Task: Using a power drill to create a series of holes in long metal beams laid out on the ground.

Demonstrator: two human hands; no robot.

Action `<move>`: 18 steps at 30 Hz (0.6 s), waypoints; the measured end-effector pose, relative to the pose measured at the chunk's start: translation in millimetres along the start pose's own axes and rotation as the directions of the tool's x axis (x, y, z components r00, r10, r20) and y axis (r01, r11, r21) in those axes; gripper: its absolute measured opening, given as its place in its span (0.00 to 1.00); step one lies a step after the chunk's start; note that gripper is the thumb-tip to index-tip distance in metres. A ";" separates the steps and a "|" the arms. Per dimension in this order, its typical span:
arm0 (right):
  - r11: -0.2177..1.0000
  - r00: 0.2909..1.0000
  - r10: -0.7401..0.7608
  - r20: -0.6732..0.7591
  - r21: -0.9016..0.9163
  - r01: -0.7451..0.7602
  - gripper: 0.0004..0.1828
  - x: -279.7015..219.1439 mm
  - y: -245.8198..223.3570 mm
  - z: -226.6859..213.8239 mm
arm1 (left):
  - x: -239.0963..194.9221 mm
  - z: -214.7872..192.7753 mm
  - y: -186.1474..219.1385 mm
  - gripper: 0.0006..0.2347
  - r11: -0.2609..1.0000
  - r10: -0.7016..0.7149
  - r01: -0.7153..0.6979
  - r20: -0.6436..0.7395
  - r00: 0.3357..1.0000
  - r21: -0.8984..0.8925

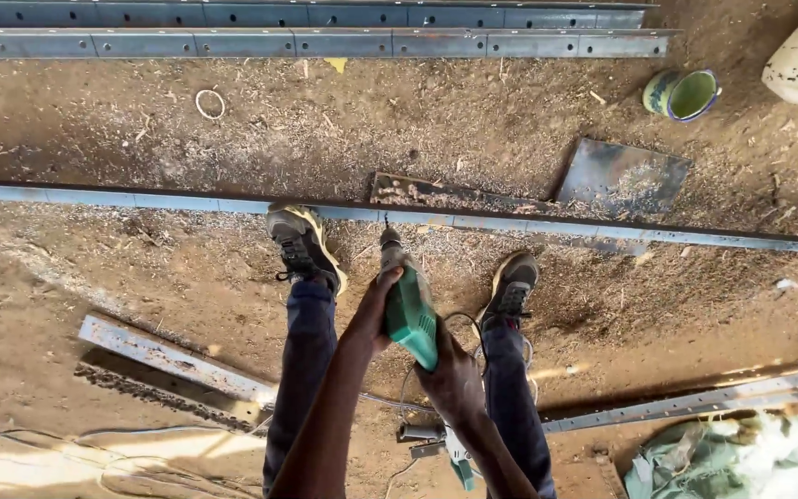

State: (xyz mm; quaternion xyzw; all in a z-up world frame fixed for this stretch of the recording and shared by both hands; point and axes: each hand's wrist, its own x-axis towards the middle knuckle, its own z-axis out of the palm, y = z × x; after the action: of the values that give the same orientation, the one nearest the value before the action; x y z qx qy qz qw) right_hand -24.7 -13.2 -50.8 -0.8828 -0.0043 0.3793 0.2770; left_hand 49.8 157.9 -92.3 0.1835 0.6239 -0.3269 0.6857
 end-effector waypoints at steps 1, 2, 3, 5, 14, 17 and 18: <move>1.000 1.000 0.003 -0.002 -0.003 -0.003 0.45 2.6 -3.1 -5.7 | -13.0 1.9 1.7 0.28 1.000 -0.003 0.003 0.004 1.000 0.001; 0.994 0.995 -0.094 0.012 -0.047 0.095 0.38 4.9 -6.9 -12.1 | -26.9 3.9 3.7 0.32 0.996 0.003 0.001 -0.043 0.999 0.090; 0.977 0.981 -0.194 0.030 -0.086 0.196 0.31 8.3 -12.6 -17.5 | -41.6 5.0 7.9 0.36 0.984 0.018 -0.002 -0.090 0.996 0.180; 0.946 0.966 -0.243 0.082 -0.202 0.255 0.39 8.8 -11.9 -18.4 | -64.3 7.5 -2.8 0.34 0.954 0.093 -0.041 -0.161 0.983 0.297; 0.893 0.959 -0.198 0.202 -0.366 0.262 0.47 22.0 -37.0 -16.9 | -66.1 11.6 -14.7 0.26 0.538 0.642 -0.181 -0.261 0.721 0.823; 0.893 0.965 -0.162 0.206 -0.385 0.232 0.54 16.8 -27.1 4.6 | -54.9 -2.2 -15.1 0.23 0.444 0.700 -0.179 -0.215 0.681 0.878; 0.871 0.966 -0.177 0.188 -0.427 0.243 0.58 16.0 -21.1 13.5 | -50.6 -5.9 -14.7 0.21 0.406 0.736 -0.182 -0.202 0.646 0.896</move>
State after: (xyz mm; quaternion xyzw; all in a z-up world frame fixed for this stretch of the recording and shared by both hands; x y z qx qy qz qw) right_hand -18.1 14.7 -58.6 -0.8875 -0.2071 0.3979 0.1055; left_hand 35.1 162.4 -41.6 0.7402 0.4907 -0.2859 0.3599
